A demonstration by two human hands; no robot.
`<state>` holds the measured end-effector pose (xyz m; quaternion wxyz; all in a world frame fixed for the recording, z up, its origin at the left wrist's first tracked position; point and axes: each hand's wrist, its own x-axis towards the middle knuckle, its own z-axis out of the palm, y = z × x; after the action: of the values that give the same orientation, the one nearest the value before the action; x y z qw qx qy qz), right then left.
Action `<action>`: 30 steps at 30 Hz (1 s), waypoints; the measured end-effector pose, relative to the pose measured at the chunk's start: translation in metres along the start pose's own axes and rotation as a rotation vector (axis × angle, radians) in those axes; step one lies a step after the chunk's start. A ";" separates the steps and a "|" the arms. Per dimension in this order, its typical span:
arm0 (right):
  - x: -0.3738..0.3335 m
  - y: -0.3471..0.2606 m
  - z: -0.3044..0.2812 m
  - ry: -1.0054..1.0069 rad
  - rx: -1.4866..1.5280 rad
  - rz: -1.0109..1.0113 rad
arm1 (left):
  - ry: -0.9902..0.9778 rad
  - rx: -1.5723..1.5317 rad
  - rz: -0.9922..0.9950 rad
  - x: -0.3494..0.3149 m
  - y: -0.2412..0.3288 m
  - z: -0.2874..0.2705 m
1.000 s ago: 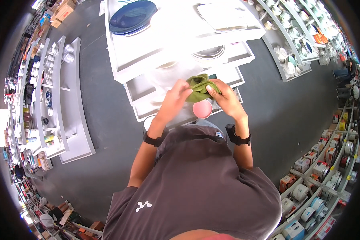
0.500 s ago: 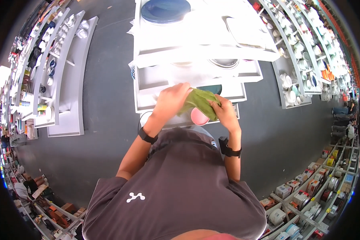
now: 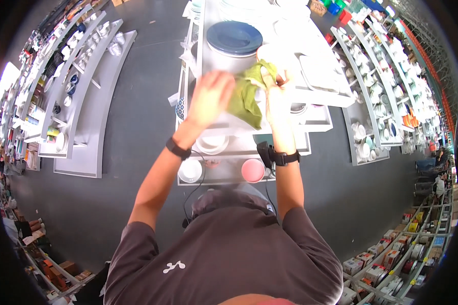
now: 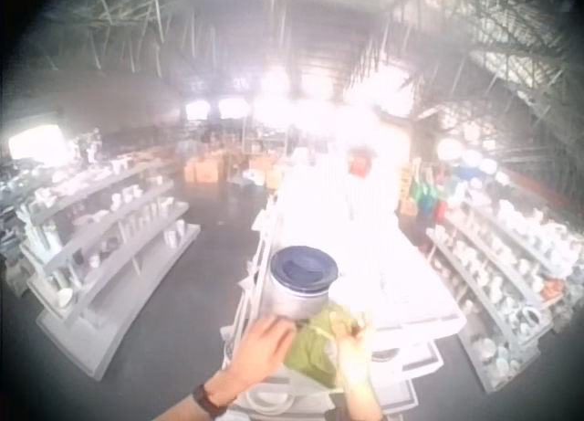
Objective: The person wipes several plates and mugs with a cloth, moving items between different shelves in a warehouse setting.
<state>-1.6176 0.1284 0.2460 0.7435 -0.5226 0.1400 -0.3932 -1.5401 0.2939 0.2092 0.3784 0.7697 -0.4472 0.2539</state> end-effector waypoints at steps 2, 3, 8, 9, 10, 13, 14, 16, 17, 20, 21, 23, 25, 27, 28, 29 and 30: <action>0.000 -0.011 0.000 -0.188 -0.154 0.134 | -0.026 0.001 -0.036 -0.013 0.017 -0.004; -0.002 -0.019 0.006 -0.236 -0.170 0.064 | 0.048 0.030 -0.023 -0.016 0.018 -0.002; -0.001 -0.072 0.030 -0.495 -0.206 0.042 | 0.106 0.024 -0.104 -0.016 0.014 -0.006; 0.001 -0.077 0.032 -0.445 -0.135 0.002 | 0.087 0.052 -0.092 -0.014 0.012 -0.009; 0.004 -0.080 0.032 -0.395 -0.060 -0.036 | 0.065 0.084 -0.079 -0.013 0.010 -0.011; 0.020 -0.072 0.021 -0.374 -0.008 -0.041 | -0.028 0.126 -0.054 -0.011 0.002 -0.018; 0.023 -0.062 0.016 -0.341 0.089 -0.073 | -0.079 0.163 -0.057 -0.011 0.001 -0.020; 0.015 -0.047 0.000 -0.351 0.054 -0.061 | -0.106 0.173 -0.067 -0.011 0.003 -0.015; 0.001 -0.040 -0.002 -0.291 -0.001 -0.044 | -0.106 0.214 -0.039 -0.012 0.009 -0.019; -0.005 -0.016 -0.016 -0.481 -0.368 -0.156 | -0.121 0.310 0.030 -0.018 0.007 -0.018; -0.011 -0.007 -0.019 -0.636 -0.669 -0.349 | -0.124 0.342 0.048 -0.015 0.003 -0.014; -0.022 -0.002 -0.020 -0.779 -1.015 -0.631 | -0.117 0.359 0.109 -0.003 0.008 -0.011; -0.025 0.010 -0.025 -0.718 -1.061 -0.728 | -0.140 0.288 0.065 -0.005 0.009 0.001; -0.021 0.013 -0.031 -0.652 -1.108 -0.816 | -0.118 0.217 0.024 -0.005 0.011 0.011; -0.022 0.014 -0.034 -0.644 -1.112 -0.810 | -0.125 0.211 0.029 -0.005 0.013 0.015; -0.022 0.014 -0.037 -0.613 -1.137 -0.829 | -0.134 0.222 0.015 -0.005 0.013 0.019; -0.023 0.015 -0.039 -0.583 -1.162 -0.848 | -0.143 0.234 0.000 -0.004 0.014 0.022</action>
<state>-1.6501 0.1213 0.2120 0.1430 -0.9197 -0.0896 -0.3544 -1.5533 0.2736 0.1978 0.2534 0.8247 -0.4402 0.2488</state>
